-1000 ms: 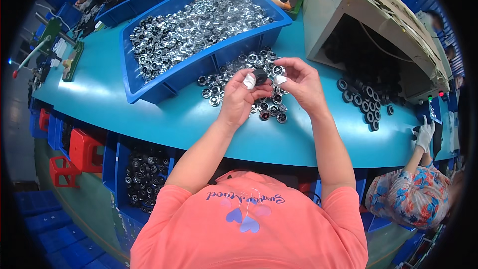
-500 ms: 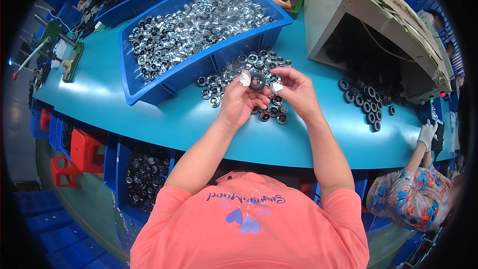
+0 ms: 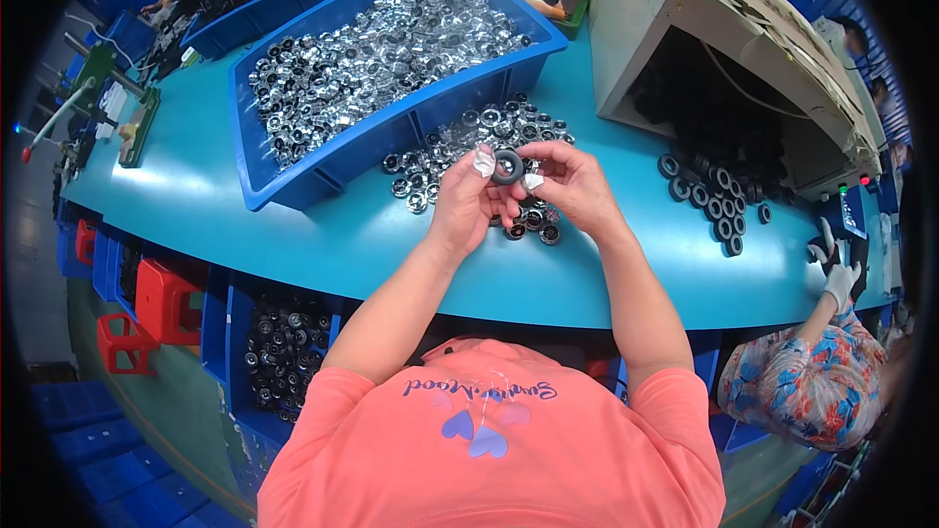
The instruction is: Assemble white plastic rings into black rubber rings by pressing them together.
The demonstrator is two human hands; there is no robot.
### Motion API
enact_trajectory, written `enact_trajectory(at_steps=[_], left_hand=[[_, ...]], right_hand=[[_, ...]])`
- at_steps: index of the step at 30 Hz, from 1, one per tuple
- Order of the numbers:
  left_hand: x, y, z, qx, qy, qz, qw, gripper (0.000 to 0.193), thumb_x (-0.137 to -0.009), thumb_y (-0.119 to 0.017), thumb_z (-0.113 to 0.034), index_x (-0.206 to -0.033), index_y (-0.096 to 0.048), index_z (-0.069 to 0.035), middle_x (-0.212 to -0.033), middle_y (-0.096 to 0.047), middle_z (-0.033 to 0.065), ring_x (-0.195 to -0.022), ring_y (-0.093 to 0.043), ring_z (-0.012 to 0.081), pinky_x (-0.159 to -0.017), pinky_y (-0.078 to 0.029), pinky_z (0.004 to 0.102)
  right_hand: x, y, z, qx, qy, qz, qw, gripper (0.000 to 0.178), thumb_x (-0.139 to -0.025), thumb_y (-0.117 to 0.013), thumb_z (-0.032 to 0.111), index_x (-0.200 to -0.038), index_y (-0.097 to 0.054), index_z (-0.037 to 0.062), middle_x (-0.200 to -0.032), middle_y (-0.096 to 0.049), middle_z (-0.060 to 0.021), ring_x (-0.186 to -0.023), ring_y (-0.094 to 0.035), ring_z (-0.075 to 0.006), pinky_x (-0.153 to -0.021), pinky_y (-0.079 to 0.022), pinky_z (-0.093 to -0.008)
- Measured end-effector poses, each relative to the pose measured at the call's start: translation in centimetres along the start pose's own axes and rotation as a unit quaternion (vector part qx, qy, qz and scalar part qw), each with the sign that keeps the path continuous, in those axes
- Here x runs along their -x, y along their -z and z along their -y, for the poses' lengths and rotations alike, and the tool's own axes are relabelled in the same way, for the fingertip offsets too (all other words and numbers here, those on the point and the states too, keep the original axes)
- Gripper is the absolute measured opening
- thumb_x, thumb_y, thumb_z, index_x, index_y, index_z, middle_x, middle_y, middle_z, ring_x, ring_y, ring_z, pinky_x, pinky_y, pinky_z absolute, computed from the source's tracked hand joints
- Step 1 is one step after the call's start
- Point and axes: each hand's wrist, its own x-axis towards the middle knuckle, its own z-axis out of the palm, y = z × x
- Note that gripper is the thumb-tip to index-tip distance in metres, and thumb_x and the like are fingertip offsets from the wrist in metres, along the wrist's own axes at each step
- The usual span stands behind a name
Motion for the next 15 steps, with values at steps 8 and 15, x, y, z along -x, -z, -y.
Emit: enact_trajectory(at_steps=[8, 15], left_hand=[[0.1, -0.5, -0.1, -0.053, 0.001, -0.015, 0.998, 0.042, -0.109, -0.05, -0.051, -0.103, -0.058, -0.01, -0.083, -0.068, 0.0107, -0.062, -0.065, 0.0156, -0.051, -0.051, 0.0276], [-0.1, 0.2, 0.4, -0.018, -0.008, -0.01, 1.0, 0.041, -0.107, -0.053, -0.051, -0.104, -0.059, -0.01, -0.075, -0.061, 0.0039, -0.057, -0.058, 0.013, -0.047, -0.045, 0.0258]], right_hand=[[0.1, -0.1, 0.1, 0.003, 0.011, 0.015, 1.0, 0.04, -0.085, -0.073, 0.0, -0.124, -0.07, -0.0018, -0.12, -0.06, -0.0088, -0.101, -0.071, -0.0154, -0.092, -0.057, -0.0305], [0.4, -0.2, 0.9, -0.088, -0.013, 0.033, 0.995, 0.035, -0.085, -0.072, -0.002, -0.121, -0.071, -0.0018, -0.116, -0.07, -0.0082, -0.099, -0.068, -0.013, -0.091, -0.056, -0.0305]])
